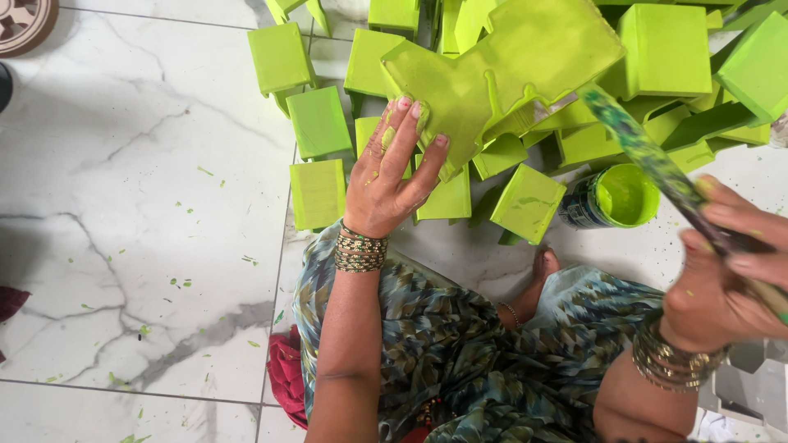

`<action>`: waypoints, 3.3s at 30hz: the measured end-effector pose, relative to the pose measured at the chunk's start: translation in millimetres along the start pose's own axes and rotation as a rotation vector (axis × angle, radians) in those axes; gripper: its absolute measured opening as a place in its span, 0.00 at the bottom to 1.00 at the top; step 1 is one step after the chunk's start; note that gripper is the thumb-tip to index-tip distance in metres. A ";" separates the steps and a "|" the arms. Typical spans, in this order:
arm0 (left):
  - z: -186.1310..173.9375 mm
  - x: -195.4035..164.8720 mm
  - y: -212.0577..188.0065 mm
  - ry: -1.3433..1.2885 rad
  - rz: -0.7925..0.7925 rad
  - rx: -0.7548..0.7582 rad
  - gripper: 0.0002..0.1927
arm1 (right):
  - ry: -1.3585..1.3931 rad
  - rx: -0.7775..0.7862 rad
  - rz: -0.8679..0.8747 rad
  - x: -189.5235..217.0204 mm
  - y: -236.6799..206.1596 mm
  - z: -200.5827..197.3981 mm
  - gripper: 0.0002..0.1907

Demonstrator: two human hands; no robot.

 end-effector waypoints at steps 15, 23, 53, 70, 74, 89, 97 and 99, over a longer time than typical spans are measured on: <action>7.1 1.3 -4.1 0.058 0.016 -0.015 0.16 | 0.295 0.163 0.100 -13.0 -2.0 -4.7 0.17; 5.1 -0.5 -6.9 0.084 -0.033 -0.007 0.16 | 0.174 0.183 0.190 3.7 -56.1 -74.5 0.08; 7.2 -10.0 -2.6 0.069 0.018 0.009 0.13 | 0.325 -0.098 0.218 -31.9 -29.9 -28.7 0.14; 12.9 1.2 -16.2 -0.051 -0.073 0.012 0.28 | -0.785 0.332 0.242 -48.1 -64.4 -96.7 0.08; 16.5 3.0 -21.2 -0.081 -0.064 0.001 0.33 | -0.472 0.280 0.314 -82.1 -50.5 -67.8 0.07; 32.6 -2.1 -17.3 -0.054 -0.037 0.040 0.28 | -0.070 -0.154 0.511 -182.3 -99.4 -34.2 0.14; 25.6 -1.1 -12.0 0.004 -0.023 0.011 0.17 | -0.018 -0.381 0.535 -126.3 -89.1 -93.2 0.10; 22.7 -0.8 -10.5 0.014 -0.019 0.014 0.17 | -0.039 -0.380 0.518 -113.1 -98.5 -110.6 0.12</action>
Point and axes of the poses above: each hand's wrist, its own y-axis towards the middle knuckle, its own z-axis out of the palm, x = y × z, the point moved 7 cm from there along y, towards the middle knuckle, and after that the axes turned 7 degrees about -z, right-handed, at the moved point
